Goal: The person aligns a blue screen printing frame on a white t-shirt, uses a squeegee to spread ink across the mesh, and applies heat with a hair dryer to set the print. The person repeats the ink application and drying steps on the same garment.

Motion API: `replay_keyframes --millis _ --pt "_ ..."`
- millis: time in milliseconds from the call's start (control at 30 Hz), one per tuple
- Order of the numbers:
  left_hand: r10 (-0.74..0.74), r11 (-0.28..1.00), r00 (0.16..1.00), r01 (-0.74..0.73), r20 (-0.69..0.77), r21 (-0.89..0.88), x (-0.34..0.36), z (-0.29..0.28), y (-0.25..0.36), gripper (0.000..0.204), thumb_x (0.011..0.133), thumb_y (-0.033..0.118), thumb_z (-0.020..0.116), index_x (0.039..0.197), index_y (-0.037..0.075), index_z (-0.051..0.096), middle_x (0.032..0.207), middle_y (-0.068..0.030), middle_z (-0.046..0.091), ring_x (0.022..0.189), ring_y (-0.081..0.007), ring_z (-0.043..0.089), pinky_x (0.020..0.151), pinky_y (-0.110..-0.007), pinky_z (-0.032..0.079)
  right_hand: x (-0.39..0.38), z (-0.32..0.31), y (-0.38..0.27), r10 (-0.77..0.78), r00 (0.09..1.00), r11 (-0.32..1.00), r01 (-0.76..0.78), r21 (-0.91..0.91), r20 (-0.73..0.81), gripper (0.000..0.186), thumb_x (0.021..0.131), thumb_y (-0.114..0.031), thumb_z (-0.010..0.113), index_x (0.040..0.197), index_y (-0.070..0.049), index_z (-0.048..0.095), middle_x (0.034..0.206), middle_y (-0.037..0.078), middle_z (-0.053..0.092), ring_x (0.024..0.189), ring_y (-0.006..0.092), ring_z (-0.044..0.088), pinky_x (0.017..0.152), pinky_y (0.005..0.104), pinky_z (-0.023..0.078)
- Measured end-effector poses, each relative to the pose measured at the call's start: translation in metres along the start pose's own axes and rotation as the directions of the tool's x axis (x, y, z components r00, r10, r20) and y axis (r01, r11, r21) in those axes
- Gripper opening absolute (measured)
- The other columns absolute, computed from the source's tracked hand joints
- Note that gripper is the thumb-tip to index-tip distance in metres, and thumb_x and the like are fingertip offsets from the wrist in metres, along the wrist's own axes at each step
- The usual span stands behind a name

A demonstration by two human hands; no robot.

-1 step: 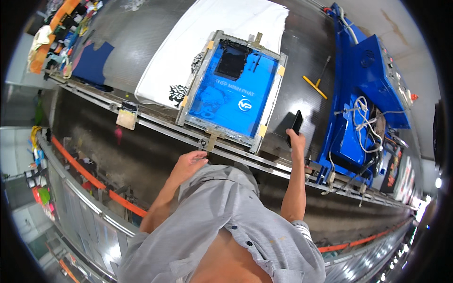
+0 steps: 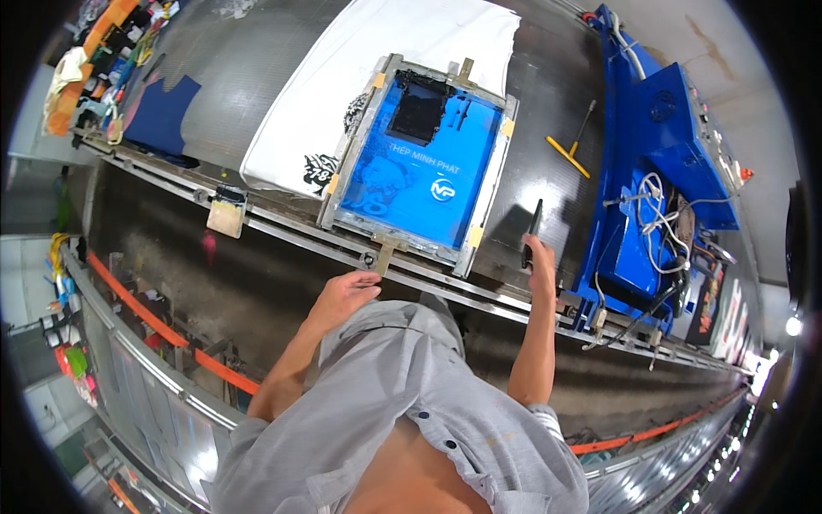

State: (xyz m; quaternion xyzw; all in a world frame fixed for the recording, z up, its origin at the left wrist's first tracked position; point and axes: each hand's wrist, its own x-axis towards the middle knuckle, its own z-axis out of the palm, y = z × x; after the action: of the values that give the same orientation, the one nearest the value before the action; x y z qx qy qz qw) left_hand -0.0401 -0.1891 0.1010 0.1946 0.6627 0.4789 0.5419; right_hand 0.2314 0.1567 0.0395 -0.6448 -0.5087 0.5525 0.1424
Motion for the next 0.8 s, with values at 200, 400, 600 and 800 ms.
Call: replay_keyframes --millis 200,400,600,800 --pt "-0.086 0.717 0.961 0.244 0.264 -0.653 0.032 0.052 0.019 0.069 0.089 0.019 0.078 0.147 0.004 0.043 0.124 -0.0078 0.065 0.108 -0.0152 0.061 0.095 -0.030 0.047 -0.182 0.055 0.000 -0.030 0.937 0.999 0.034 -0.006 0.348 0.078 0.068 -0.013 0.076 0.141 0.001 0.049 0.128 0.016 0.056 0.115 0.0248 0.056 0.092 0.0360 0.050" --pt "-0.323 0.574 0.813 0.575 0.484 -0.583 0.044 0.104 -0.023 0.051 0.090 0.009 0.075 0.133 -0.002 0.051 0.116 -0.0168 0.067 0.107 -0.0277 0.067 0.092 -0.041 0.057 -0.283 0.096 0.071 -0.055 0.962 0.954 -0.028 0.297 0.269 0.064 0.085 -0.030 0.071 0.136 0.003 0.050 0.120 0.015 0.057 0.109 0.0288 0.058 0.096 0.0374 0.048" --pt "-0.007 0.604 0.716 0.559 0.698 -0.568 0.032 0.142 -0.076 0.060 0.092 0.021 0.074 0.141 -0.002 0.048 0.135 -0.0201 0.059 0.126 -0.0314 0.058 0.106 -0.043 0.050 -0.306 0.083 0.148 -0.009 0.875 0.322 -0.455 0.830 0.483 0.081 0.097 -0.067 0.041 0.141 0.001 0.046 0.127 0.022 0.058 0.107 0.0354 0.061 0.087 0.0472 0.050" --pt "-0.451 0.876 0.725 0.470 0.520 0.103 0.045 0.133 -0.163 0.086 0.091 0.079 0.038 0.132 0.008 0.063 0.129 -0.0113 0.067 0.114 -0.0338 0.064 0.097 -0.046 0.049 -0.305 0.023 0.214 0.115 0.794 0.544 -0.554 0.631 0.598 0.064 0.100 -0.051 0.049 0.134 0.002 0.052 0.116 0.020 0.063 0.089 0.0323 0.066 0.075 0.0421 0.054"
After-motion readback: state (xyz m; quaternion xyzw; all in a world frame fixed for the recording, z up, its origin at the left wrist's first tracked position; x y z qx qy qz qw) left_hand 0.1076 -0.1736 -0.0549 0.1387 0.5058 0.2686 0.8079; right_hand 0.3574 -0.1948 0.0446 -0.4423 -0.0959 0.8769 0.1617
